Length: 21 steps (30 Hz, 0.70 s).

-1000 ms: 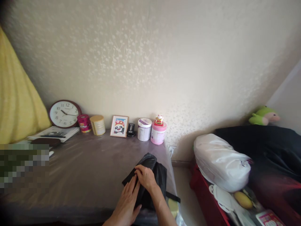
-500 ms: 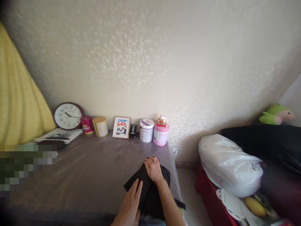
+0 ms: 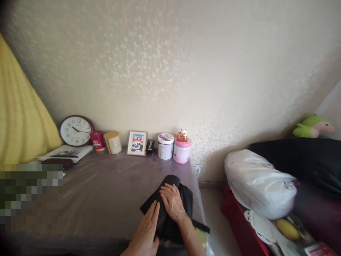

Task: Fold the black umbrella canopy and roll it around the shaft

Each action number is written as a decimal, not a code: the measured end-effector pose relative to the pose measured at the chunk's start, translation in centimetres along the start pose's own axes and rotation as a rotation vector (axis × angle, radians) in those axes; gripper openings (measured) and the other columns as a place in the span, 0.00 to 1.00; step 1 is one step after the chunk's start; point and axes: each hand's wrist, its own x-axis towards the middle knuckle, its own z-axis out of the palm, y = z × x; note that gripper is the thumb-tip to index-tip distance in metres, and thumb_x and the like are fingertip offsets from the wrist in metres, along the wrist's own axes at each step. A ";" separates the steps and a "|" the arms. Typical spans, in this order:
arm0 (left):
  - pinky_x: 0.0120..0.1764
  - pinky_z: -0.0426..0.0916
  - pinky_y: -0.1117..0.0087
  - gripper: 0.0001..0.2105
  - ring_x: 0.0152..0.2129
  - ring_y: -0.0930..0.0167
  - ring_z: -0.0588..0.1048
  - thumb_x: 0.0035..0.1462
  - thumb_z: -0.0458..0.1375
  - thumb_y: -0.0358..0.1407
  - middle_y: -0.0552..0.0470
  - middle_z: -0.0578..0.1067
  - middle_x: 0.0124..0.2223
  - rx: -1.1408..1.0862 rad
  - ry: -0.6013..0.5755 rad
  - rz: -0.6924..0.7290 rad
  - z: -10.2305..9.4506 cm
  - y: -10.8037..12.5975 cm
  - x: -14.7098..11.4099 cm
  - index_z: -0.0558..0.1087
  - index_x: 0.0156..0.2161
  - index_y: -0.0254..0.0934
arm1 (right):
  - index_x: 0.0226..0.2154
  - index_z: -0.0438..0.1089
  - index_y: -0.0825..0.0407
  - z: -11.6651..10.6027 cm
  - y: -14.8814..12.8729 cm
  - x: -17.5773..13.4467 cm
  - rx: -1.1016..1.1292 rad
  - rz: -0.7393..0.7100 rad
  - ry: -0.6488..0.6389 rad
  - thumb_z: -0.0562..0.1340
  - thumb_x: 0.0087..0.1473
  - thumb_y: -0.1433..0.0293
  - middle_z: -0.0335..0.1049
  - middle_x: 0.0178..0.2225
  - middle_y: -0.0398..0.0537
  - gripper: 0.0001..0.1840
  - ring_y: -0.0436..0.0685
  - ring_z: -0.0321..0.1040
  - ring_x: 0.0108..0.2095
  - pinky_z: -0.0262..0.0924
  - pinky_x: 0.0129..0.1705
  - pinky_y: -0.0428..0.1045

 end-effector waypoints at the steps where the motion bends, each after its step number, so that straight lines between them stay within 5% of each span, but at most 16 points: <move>1: 0.61 0.41 0.66 0.46 0.63 0.65 0.38 0.36 0.51 0.21 0.45 0.35 0.66 0.004 0.003 -0.001 0.0 0.0 0.0 0.36 0.63 0.28 | 0.42 0.71 0.49 0.4 0.5 0.3 -0.026 0.021 0.007 0.50 0.60 0.70 0.72 0.46 0.49 0.16 0.59 0.60 0.54 0.47 0.58 0.63; 6: 0.60 0.43 0.67 0.46 0.63 0.65 0.41 0.37 0.51 0.20 0.43 0.38 0.67 0.032 0.024 -0.015 -0.1 0.1 -0.4 0.35 0.63 0.29 | 0.41 0.72 0.52 0.6 4.6 2.2 -0.064 0.259 0.230 0.51 0.56 0.69 0.69 0.48 0.56 0.17 0.62 0.63 0.52 0.53 0.54 0.62; 10: 0.58 0.49 0.64 0.43 0.60 0.62 0.52 0.42 0.50 0.21 0.40 0.49 0.65 0.110 0.064 -0.050 -0.6 0.3 -0.7 0.36 0.63 0.31 | 0.38 0.72 0.54 -1.2 6.6 0.2 0.087 0.479 0.397 0.52 0.52 0.64 0.72 0.43 0.57 0.18 0.61 0.68 0.46 0.59 0.50 0.57; 16: 0.53 0.53 0.53 0.43 0.53 0.54 0.60 0.43 0.53 0.25 0.40 0.64 0.56 0.222 0.132 -0.085 -0.9 0.7 -0.6 0.37 0.63 0.36 | 0.35 0.73 0.52 -4.0 6.6 -4.5 0.287 0.743 0.358 0.53 0.47 0.60 0.75 0.37 0.51 0.19 0.60 0.71 0.38 0.62 0.44 0.54; 21: 0.43 0.64 0.63 0.42 0.41 0.62 0.72 0.45 0.50 0.23 0.38 0.62 0.56 0.128 0.057 -0.100 -1.3 0.3 -0.2 0.34 0.63 0.36 | 0.31 0.74 0.52 -4.9 6.1 -5.9 0.378 0.764 0.376 0.55 0.44 0.58 0.76 0.33 0.50 0.19 0.61 0.71 0.36 0.62 0.44 0.53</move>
